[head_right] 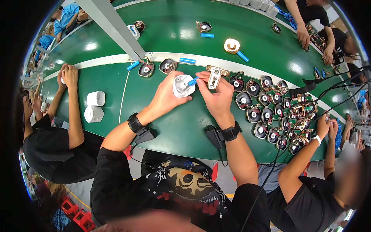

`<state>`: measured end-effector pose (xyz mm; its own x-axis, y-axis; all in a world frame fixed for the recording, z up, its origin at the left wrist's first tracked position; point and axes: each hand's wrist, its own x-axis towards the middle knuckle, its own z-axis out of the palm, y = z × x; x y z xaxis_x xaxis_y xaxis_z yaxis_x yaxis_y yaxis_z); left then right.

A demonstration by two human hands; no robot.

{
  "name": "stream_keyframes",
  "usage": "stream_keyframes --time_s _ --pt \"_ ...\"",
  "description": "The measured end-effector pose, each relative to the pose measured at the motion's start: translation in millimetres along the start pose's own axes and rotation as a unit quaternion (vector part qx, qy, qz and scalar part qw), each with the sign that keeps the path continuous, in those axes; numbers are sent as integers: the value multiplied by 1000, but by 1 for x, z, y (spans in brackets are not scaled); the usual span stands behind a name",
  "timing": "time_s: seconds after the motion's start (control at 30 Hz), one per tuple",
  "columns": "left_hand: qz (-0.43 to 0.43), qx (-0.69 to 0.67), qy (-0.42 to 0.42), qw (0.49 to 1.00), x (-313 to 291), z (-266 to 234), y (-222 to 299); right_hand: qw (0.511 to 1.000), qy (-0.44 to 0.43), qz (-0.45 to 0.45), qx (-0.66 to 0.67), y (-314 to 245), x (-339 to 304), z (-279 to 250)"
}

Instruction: Assembling electronic speaker components by applying glue and fitting parts together on a manual assembly line.

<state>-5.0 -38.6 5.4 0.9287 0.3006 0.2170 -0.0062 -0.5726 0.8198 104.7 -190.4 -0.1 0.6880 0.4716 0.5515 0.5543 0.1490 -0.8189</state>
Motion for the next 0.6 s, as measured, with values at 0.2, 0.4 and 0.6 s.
stream_keyframes --time_s 0.2,0.4,0.6 --pt "2 -24 -33 999 0 -1 -6 995 -63 -56 -59 -7 2 -2" --pt "-24 -43 -46 998 -1 0 -8 986 -127 -36 -102 -8 2 1" --pt "-45 -65 -49 996 -3 0 0 951 -17 240 192 -6 -11 27"
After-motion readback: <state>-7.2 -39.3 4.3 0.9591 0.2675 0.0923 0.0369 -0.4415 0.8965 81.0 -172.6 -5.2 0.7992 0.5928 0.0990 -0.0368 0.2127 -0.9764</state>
